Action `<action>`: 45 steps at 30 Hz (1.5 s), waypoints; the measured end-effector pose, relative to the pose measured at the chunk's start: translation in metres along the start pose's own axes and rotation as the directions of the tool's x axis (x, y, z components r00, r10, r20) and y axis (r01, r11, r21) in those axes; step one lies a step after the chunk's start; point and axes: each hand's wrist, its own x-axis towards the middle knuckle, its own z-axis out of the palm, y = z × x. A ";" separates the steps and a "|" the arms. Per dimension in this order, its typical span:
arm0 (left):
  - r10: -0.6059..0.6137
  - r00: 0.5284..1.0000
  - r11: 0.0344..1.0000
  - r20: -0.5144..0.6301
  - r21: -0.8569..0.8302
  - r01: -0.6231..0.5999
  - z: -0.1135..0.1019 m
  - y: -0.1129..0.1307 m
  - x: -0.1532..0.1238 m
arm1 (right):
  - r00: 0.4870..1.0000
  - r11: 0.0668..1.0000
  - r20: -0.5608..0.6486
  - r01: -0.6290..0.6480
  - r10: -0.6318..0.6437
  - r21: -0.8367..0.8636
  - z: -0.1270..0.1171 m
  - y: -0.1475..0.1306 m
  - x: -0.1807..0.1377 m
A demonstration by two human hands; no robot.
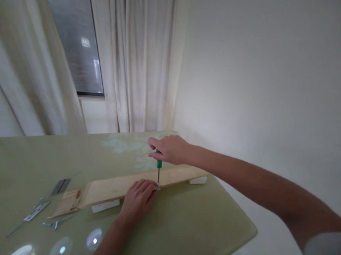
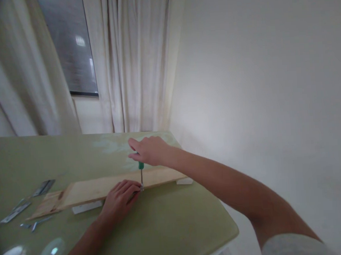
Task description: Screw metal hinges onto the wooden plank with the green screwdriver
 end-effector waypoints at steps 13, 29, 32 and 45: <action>-0.026 1.000 1.000 -0.002 0.005 0.026 -0.001 0.003 0.003 | 0.936 0.711 -0.346 0.201 0.063 0.674 0.047 0.001 -0.030; -0.109 0.993 0.986 -0.043 0.124 0.114 -0.006 0.013 0.007 | 0.854 0.765 -0.518 0.293 0.060 0.573 0.060 0.014 -0.032; -0.113 0.992 0.987 -0.059 0.112 0.119 -0.005 0.012 0.005 | 0.841 0.781 -0.533 0.272 0.091 0.562 0.057 0.014 -0.035; -0.119 0.993 0.989 0.008 0.092 0.117 -0.007 0.009 0.006 | 0.775 0.766 -0.631 0.388 0.030 0.512 0.061 0.009 -0.030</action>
